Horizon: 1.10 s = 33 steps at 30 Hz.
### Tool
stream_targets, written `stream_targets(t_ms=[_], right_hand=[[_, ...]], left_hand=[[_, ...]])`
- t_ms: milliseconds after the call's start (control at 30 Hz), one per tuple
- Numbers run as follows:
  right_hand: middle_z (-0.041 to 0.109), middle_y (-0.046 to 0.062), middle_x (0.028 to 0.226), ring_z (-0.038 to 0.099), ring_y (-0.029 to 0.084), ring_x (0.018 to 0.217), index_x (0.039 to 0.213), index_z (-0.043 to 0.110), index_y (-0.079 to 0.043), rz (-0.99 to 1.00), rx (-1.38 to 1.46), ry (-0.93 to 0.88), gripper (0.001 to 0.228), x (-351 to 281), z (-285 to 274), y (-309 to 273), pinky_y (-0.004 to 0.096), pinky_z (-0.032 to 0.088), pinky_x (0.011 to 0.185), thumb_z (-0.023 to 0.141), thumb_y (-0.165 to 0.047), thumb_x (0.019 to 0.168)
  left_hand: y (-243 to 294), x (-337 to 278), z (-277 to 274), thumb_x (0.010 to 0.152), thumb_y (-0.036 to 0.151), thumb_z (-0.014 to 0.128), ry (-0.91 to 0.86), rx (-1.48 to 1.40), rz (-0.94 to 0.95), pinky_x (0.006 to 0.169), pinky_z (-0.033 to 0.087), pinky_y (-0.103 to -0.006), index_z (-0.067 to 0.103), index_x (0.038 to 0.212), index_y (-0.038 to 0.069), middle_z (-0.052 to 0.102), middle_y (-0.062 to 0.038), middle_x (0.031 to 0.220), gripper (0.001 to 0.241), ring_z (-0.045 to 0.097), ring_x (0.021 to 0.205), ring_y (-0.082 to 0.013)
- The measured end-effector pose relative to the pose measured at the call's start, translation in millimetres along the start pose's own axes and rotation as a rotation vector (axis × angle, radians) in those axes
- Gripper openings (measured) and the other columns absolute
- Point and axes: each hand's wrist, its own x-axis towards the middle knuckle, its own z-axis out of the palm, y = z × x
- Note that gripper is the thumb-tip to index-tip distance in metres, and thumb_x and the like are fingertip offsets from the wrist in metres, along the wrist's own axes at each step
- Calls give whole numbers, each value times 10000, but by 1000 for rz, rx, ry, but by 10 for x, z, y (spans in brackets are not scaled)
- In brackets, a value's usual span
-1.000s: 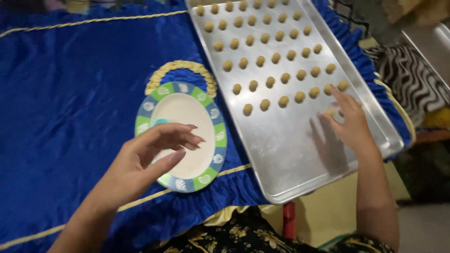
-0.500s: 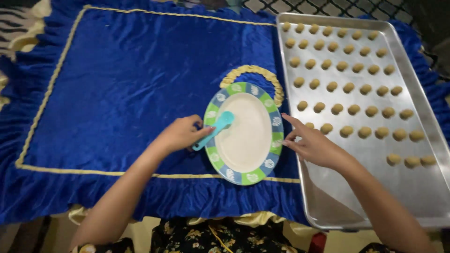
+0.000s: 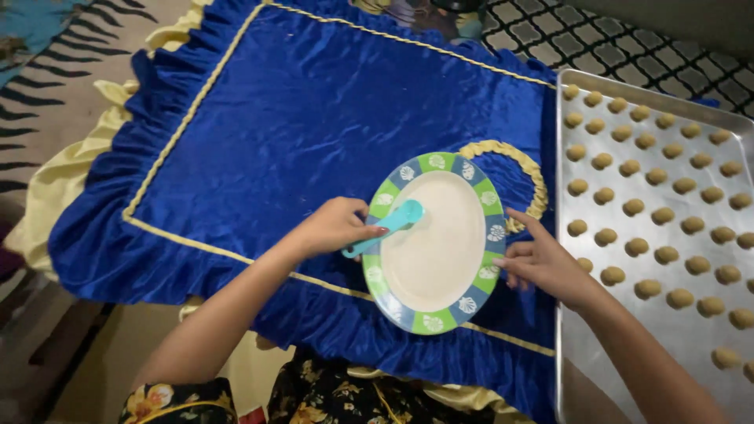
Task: The person is forming small dough balls by hand and placing them in neat rows on a metal baking tray.
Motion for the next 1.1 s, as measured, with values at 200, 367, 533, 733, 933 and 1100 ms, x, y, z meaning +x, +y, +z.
stream_targets(t_ms=[200,367,533,733,933,1100], right_hand=[[591,132,821,719,276,601,1641,120,-164,-202,-10,-163,1021,825,740,-236,354,622,496,716,61,843],[640,179,899,752,298,700,1611,175,-77,-349,-54,-285,863,1484,1577,-676,372,658,615,698,-72,926],[653,206,950,761,306,733,1602,211,-81,-427,-84,-322,828,1911,2143,-943,377,669,638,711,-144,944],[681,177,950,771,260,742,1599,201,-76,-439,-199,-376,816,2007,2488,-1141,336,670,632,689,-213,959],[691,173,993,776,252,796,1594,195,-43,-477,-298,-376,808,2025,2562,-1185,360,645,696,662,-253,969],[701,181,1019,776,276,830,1605,138,-18,-476,-357,-386,835,1725,2339,-1334,383,629,748,634,-277,986]], left_hand=[[-549,-510,-715,859,187,805,204,-242,-68,525,619,-399,620,1161,-110,731,-261,854,463,740,637,-313],[-960,-967,-1510,881,198,801,444,-130,-127,541,600,-430,583,1237,-132,714,-289,872,532,723,614,-355],[-1125,-1325,-2029,899,204,788,539,-79,-164,529,600,-416,587,1245,-142,734,-288,885,529,724,608,-353],[-1195,-1475,-2321,915,279,773,559,98,-227,576,607,-434,585,1277,-157,760,-294,915,597,749,648,-356],[-1177,-1518,-2401,908,323,784,568,192,-252,719,596,-447,616,1299,-130,776,-261,955,622,763,795,-343],[-534,-1640,-2171,911,296,771,557,130,-287,709,599,-476,538,1422,-71,763,-287,1002,672,750,838,-379]])
